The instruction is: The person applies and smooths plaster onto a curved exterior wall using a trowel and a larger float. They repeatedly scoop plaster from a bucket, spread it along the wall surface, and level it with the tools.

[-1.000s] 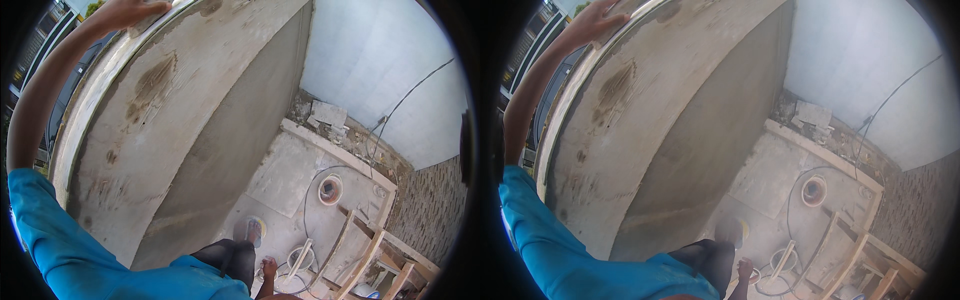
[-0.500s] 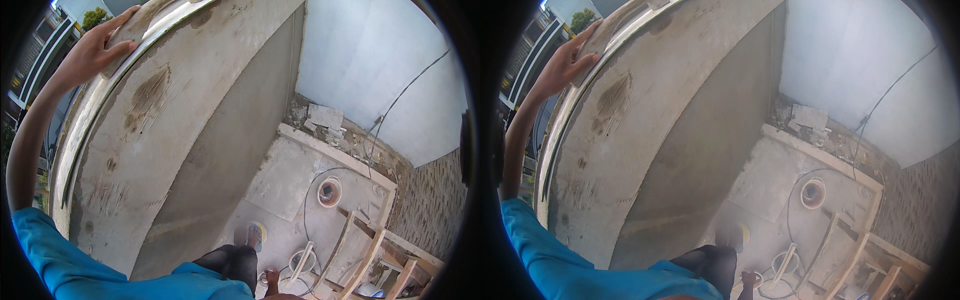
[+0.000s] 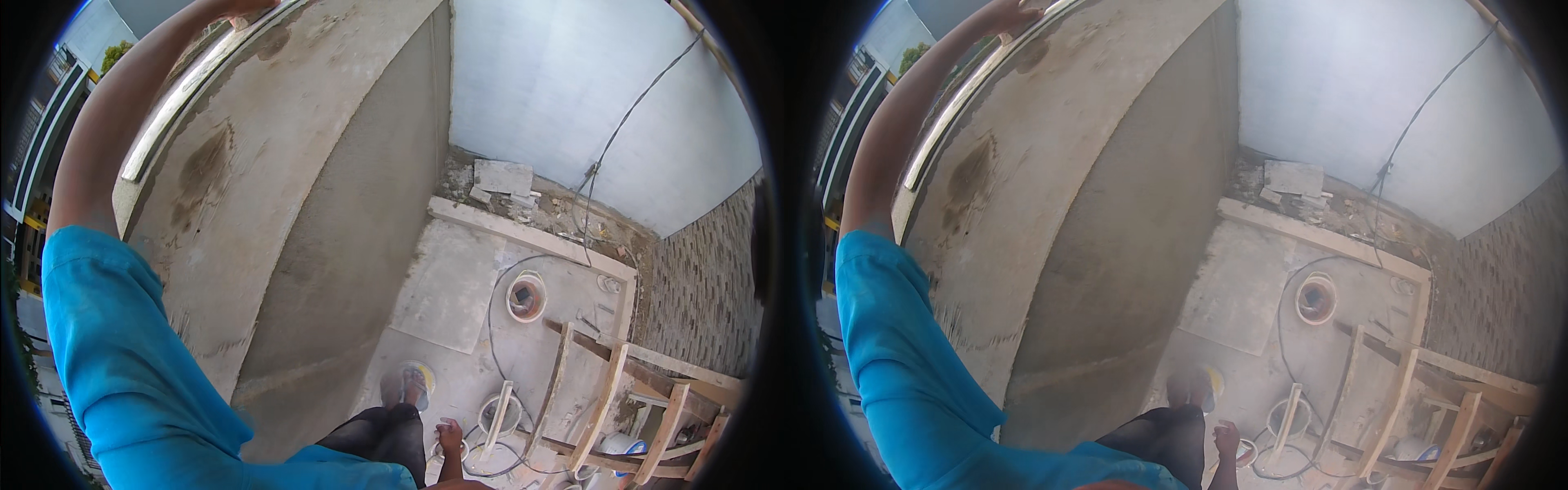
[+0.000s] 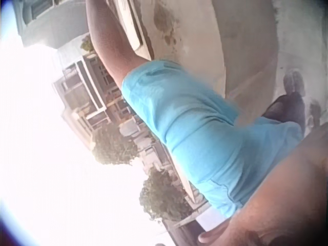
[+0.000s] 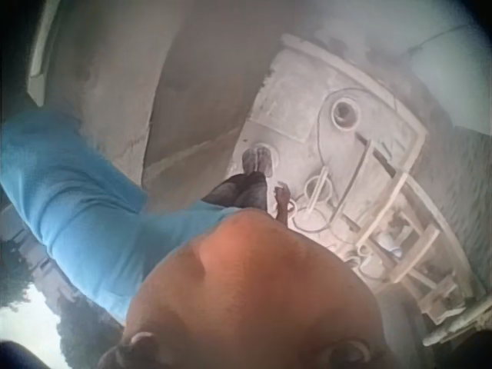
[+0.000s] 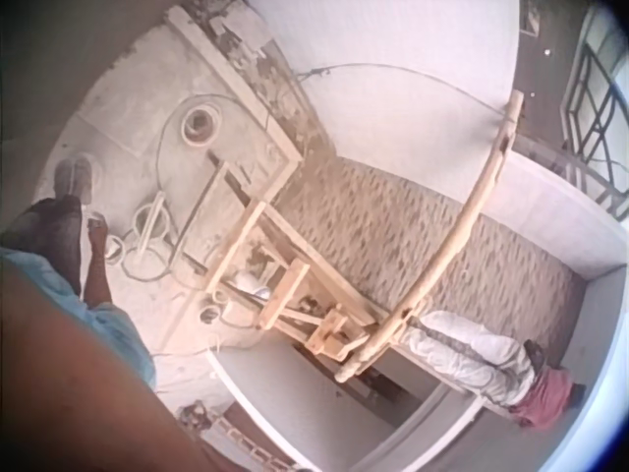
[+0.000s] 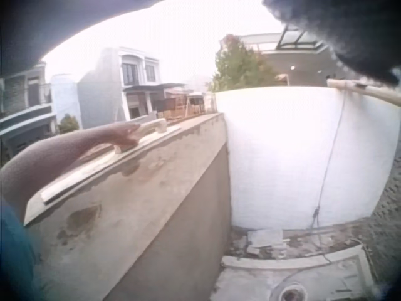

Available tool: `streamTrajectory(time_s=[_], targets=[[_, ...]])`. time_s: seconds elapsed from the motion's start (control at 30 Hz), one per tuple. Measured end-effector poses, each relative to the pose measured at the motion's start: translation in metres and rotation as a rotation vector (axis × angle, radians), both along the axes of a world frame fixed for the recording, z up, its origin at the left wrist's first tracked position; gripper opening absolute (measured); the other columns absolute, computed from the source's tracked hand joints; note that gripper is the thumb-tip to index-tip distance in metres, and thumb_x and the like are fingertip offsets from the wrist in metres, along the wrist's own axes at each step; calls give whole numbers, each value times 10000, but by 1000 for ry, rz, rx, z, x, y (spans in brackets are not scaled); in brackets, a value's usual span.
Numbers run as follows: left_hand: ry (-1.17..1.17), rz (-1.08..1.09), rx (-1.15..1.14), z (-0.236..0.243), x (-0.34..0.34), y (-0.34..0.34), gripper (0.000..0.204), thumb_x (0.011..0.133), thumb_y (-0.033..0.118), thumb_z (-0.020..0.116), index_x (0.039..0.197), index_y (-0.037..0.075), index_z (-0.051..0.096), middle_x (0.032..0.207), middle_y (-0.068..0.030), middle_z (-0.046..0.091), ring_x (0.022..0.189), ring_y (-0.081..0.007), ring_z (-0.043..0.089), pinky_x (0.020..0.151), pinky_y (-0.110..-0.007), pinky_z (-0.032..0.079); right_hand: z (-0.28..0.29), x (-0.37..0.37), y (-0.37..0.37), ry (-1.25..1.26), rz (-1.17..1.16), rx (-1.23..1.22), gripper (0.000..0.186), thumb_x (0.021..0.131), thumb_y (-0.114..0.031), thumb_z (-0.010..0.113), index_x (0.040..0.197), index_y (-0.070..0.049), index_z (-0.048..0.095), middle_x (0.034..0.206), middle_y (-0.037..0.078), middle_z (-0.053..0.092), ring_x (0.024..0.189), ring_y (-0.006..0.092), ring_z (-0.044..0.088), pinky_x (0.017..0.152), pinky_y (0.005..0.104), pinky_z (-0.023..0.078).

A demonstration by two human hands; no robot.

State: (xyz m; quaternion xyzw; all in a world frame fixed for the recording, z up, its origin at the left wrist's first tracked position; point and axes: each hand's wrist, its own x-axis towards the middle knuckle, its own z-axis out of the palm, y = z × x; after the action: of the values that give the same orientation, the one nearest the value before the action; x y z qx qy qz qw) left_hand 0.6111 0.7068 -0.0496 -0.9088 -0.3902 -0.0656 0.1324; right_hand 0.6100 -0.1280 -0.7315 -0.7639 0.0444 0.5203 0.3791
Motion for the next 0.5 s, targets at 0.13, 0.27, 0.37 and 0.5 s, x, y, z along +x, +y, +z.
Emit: streamTrajectory(time_s=[0.13, 0.27, 0.37, 0.5], targets=[[13, -193, 82, -6, -89, -71, 822, 915, 572, 614, 1562, 166, 308, 1433, -182, 532, 1186, -308, 620, 1058, -445, 461, 6, -4, -29, 22, 49, -63, 307, 793, 0, 680, 1094, -61, 680, 806, 88, 696, 654, 185, 663, 547, 295, 500], [-28, 100, -132, 2, -168, -168, 904, 854, 638, 618, 1554, 147, 325, 1472, -199, 484, 1306, -323, 537, 1119, -520, 395, 5, -17, -40, 12, 152, -147, 291, 793, 8, 664, 1077, -54, 690, 807, 94, 704, 678, 205, 675, 561, 321, 508], [-5, 47, -42, 1, -159, -169, 919, 854, 641, 619, 1557, 134, 313, 1471, -210, 480, 1309, -315, 534, 1126, -509, 388, -6, -28, -34, 210, 8, -144, 325, 815, 16, 632, 1136, -33, 658, 890, 127, 712, 752, 233, 700, 616, 357, 569], [11, -10, 19, -1, -80, -92, 820, 922, 532, 625, 1551, 100, 323, 1449, -213, 506, 1276, -316, 554, 1115, -449, 395, -19, -34, -28, 108, 103, -107, 359, 831, 10, 610, 1186, -39, 625, 925, 141, 706, 765, 218, 704, 615, 358, 581]])
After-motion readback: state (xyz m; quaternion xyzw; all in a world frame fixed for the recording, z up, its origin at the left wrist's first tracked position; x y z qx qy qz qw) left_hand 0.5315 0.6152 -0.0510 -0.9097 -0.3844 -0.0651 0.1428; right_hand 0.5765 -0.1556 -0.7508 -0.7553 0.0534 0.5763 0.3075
